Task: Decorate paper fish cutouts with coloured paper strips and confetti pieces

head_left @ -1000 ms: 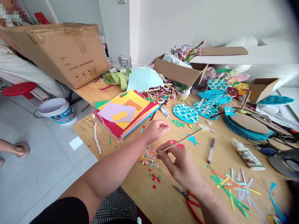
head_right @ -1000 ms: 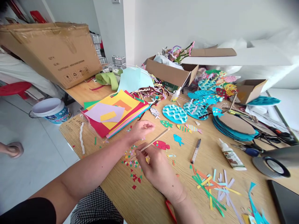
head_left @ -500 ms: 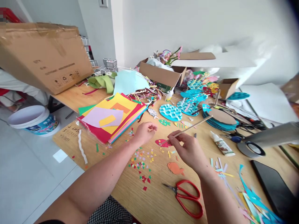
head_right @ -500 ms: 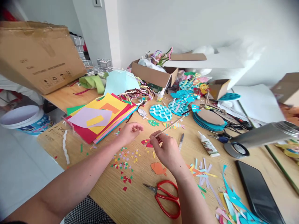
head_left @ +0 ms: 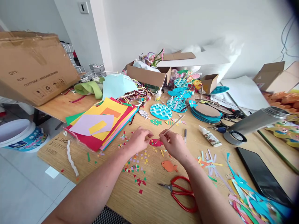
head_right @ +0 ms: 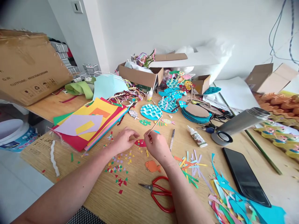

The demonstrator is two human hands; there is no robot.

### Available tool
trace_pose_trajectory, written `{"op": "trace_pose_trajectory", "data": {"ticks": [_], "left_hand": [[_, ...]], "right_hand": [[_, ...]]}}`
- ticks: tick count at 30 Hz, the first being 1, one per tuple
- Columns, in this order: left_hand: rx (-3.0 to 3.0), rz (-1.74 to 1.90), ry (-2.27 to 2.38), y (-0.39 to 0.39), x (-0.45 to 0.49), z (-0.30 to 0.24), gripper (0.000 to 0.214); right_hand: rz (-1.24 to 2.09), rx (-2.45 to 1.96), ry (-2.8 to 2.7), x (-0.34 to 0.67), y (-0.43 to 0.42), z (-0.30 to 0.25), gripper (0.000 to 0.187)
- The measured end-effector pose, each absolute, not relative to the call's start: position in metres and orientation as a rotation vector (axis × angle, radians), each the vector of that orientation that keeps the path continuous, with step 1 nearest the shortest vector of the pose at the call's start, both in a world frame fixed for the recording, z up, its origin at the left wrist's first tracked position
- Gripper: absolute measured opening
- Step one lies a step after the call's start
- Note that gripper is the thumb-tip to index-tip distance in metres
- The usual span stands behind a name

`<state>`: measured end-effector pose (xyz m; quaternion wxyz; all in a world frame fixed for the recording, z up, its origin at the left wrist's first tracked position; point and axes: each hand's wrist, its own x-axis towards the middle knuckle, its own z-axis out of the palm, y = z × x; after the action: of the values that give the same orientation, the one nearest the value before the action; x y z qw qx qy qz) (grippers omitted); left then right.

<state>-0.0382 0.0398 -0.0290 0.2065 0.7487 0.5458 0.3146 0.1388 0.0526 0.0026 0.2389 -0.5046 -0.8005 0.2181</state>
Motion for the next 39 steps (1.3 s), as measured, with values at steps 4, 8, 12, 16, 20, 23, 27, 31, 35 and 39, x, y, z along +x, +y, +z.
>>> {"op": "trace_pose_trajectory", "data": {"ticks": [4,8,12,16,20,23,27,31,35,39], "left_hand": [[2.096,0.840,1.513,0.0387,-0.0373,-0.0262,0.029],[2.114,0.815,1.501,0.0377,-0.0369,-0.0245,0.029],[2.130,0.813,1.500,0.0374,-0.0364,-0.0255,0.032],[2.149,0.813,1.486,0.0379,-0.0365,-0.0275,0.032],[2.152,0.811,1.481,0.0382,-0.0366,-0.0285,0.033],[2.155,0.804,1.477,0.0380,-0.0365,-0.0282,0.034],[2.176,0.790,1.474,0.0377,-0.0363,-0.0286,0.035],[2.194,0.791,1.475,0.0376,-0.0361,-0.0302,0.035],[2.224,0.781,1.459,0.0378,-0.0363,-0.0308,0.033],[2.265,0.762,1.444,0.0375,-0.0371,-0.0299,0.027]], "right_hand": [[0.594,-1.367,-2.188,0.1386,0.0521,0.0037,0.021],[0.604,-1.353,-2.183,0.1378,0.0519,0.0035,0.022],[0.614,-1.349,-2.179,0.1374,0.0520,0.0028,0.022],[0.620,-1.355,-2.174,0.1370,0.0519,0.0027,0.021],[0.610,-1.358,-2.181,0.1365,0.0516,0.0025,0.022],[0.605,-1.354,-2.179,0.1363,0.0515,0.0023,0.022],[0.609,-1.358,-2.179,0.1364,0.0515,0.0025,0.022],[0.597,-1.362,-2.192,0.1366,0.0516,0.0023,0.021],[0.596,-1.362,-2.201,0.1364,0.0516,0.0026,0.020],[0.602,-1.365,-2.199,0.1363,0.0514,0.0031,0.019]]}}
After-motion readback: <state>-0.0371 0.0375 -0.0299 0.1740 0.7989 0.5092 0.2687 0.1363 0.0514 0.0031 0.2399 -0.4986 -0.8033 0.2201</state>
